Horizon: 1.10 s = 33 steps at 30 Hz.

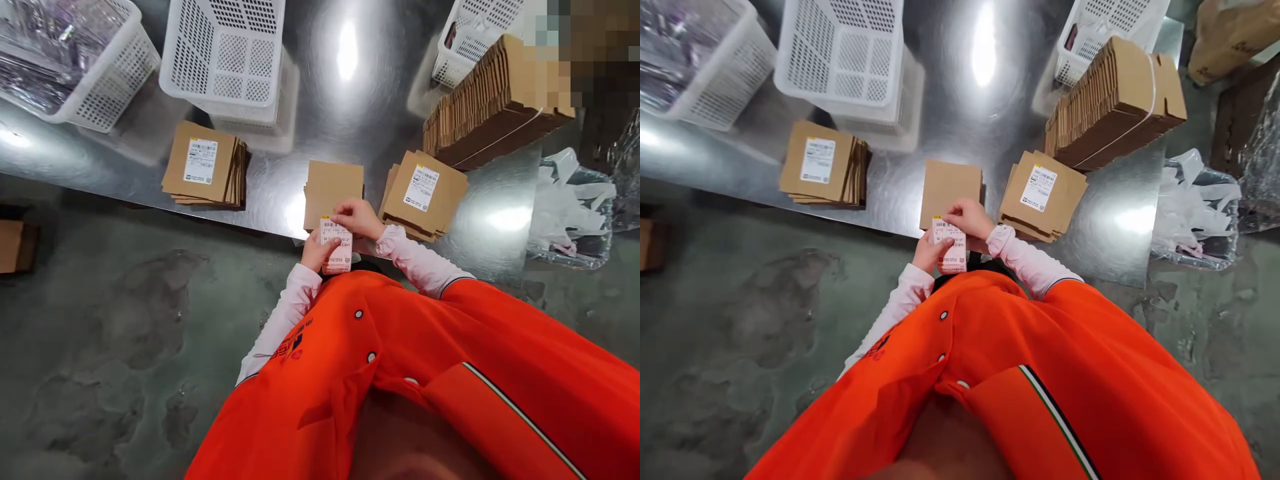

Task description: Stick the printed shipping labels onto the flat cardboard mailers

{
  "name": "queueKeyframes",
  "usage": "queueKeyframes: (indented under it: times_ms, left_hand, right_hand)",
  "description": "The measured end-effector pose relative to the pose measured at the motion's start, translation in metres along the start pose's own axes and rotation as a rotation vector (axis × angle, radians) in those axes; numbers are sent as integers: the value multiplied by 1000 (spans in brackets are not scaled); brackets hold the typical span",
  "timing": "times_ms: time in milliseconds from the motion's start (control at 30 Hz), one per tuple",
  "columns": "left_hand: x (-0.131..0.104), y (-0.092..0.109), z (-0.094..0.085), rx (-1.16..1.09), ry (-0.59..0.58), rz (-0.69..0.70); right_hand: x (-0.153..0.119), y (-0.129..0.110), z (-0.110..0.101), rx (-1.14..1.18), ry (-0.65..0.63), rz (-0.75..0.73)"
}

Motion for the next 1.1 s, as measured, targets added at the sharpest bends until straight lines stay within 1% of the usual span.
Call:
queueKeyframes:
  times_ms: [67,100,167,233,267,333,400,467,567,600,633,667,700,733,767,800,833,867,900,967,1000,1033,1067,1100]
  left_hand:
    - [1,-6,-8,9,-87,-124]
    - [2,-11,-12,22,-99,-169]
    - [1,-22,-22,54,-80,-223]
    - [-2,-34,-32,101,-38,-259]
    - [-5,-40,-36,125,-18,-274]
    - [-14,-49,-46,177,6,-307]
    - [-25,-54,-57,246,24,-333]
    - [-37,-53,-70,333,48,-335]
    - [-51,-43,-92,514,118,-271]
    - [-54,-37,-99,580,159,-229]
    - [-57,-30,-106,658,210,-160]
    - [-58,-21,-112,746,265,-57]
    - [-59,-11,-116,829,314,78]
    - [-58,-1,-117,900,348,230]
    - [-55,8,-115,957,362,373]
    - [-50,17,-111,985,356,493]
    - [-42,25,-104,982,331,578]
    - [-31,32,-96,964,298,640]
    - [-17,38,-86,941,264,682]
    - [17,46,-63,880,203,715]
    - [35,48,-52,842,183,695]
    - [52,49,-42,803,169,646]
    - [68,48,-33,770,157,583]
    - [80,47,-26,750,142,518]
  right_hand:
    - [36,8,-5,-104,112,-44]
    - [56,13,-8,-152,178,-42]
    - [91,24,-14,-230,271,7]
    - [115,35,-14,-287,302,74]
    - [122,39,-13,-308,295,102]
    - [126,44,-8,-330,274,133]
    - [121,45,-5,-347,271,127]
    - [113,41,-3,-393,273,95]
    - [103,34,-4,-499,281,51]
    - [102,32,-3,-541,260,8]
    - [101,30,0,-589,210,-64]
    - [100,29,4,-638,135,-148]
    - [99,28,10,-680,57,-216]
    - [97,28,16,-711,1,-245]
    - [93,28,22,-724,-18,-229]
    - [88,28,28,-717,3,-180]
    - [80,28,34,-703,32,-136]
    - [69,28,39,-688,39,-136]
    - [55,27,45,-670,4,-197]
    - [23,26,51,-603,-112,-372]
    - [7,27,50,-551,-118,-398]
    - [-6,30,46,-499,-66,-354]
    - [-17,34,41,-457,29,-244]
    - [-26,40,35,-428,132,-95]
Point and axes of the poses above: each hand's wrist, its own x-axis towards the middle knuckle, its own z-axis out of the palm, y = z × x, the point moved 2 cm from there along x, towards the middle knuckle, and after that the axes turned 4 degrees about -x, right-handed, at the moved point
